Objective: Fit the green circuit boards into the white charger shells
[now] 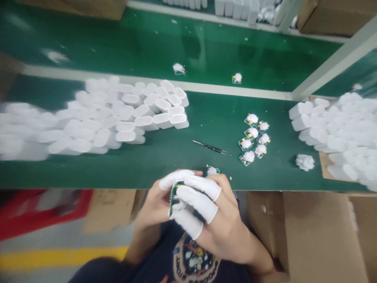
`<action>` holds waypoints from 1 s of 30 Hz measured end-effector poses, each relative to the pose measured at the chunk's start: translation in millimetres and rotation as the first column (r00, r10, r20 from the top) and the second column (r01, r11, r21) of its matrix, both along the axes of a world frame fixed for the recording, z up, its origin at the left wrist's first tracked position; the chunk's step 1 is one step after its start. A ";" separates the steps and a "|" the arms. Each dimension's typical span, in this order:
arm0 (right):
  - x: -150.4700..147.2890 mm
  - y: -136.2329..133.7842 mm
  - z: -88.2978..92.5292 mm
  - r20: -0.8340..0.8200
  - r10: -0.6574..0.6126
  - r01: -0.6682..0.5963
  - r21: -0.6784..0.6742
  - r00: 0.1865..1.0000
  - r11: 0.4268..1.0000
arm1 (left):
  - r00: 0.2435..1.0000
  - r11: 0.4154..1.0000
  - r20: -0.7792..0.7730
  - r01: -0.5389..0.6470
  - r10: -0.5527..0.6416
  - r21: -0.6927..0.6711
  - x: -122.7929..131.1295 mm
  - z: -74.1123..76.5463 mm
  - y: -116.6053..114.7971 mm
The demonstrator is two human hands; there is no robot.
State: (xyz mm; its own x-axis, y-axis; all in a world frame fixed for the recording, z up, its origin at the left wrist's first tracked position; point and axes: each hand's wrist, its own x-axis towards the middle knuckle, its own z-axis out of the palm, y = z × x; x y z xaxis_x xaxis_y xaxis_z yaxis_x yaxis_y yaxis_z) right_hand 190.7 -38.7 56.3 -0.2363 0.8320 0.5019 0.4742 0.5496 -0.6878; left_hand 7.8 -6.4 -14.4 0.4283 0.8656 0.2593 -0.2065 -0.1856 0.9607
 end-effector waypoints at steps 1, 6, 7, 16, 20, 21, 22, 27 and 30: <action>-0.5 1.1 0.1 -0.006 0.005 -0.005 0.002 1.000 1.000 | 1.000 1.000 0.006 0.004 -0.004 -0.014 -0.5 0.6 -0.4; -1.1 10.5 -5.1 -0.069 0.039 -0.035 0.054 0.997 0.998 | 1.000 1.000 0.017 0.008 -0.008 -0.024 -1.5 -0.1 -1.8; -1.3 12.8 -6.7 -0.100 0.046 -0.039 0.071 0.994 0.997 | 1.000 1.000 0.015 0.002 -0.002 -0.009 -1.3 -0.9 -1.5; -3.1 16.1 -10.6 -0.222 0.107 -0.074 0.151 0.969 0.986 | 0.998 1.000 0.050 0.027 -0.027 0.012 1.3 4.3 -0.4; -0.7 12.8 -10.5 -0.157 0.110 -0.089 0.137 0.981 0.987 | 0.997 0.999 0.066 0.031 -0.032 0.021 3.3 9.5 -1.5; -0.1 12.4 -10.7 -0.152 0.120 -0.100 0.132 0.981 0.986 | 0.997 0.999 0.073 0.035 -0.037 0.024 3.3 9.4 -1.4; 0.5 12.1 -11.0 -0.155 0.132 -0.113 0.126 0.979 0.986 | 0.996 0.999 0.078 0.035 -0.037 0.025 3.1 8.8 -1.0; 2.8 7.0 -11.9 -0.084 0.160 -0.157 0.048 0.983 0.986 | 0.999 0.999 0.024 0.034 -0.034 0.021 -0.2 1.3 2.8; 4.4 2.9 -11.2 -0.002 0.130 -0.130 0.012 0.992 0.991 | 0.998 0.997 0.010 0.059 -0.060 0.046 -1.0 -1.3 6.1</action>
State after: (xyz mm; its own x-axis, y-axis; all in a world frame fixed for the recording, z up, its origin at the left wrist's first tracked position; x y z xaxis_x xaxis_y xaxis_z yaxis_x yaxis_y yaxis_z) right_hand 195.1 -35.8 45.1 -0.3406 0.7882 0.5125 0.3963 0.6147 -0.6820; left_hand 6.7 -0.4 -15.7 0.4754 0.8257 0.3035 -0.2294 -0.2168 0.9489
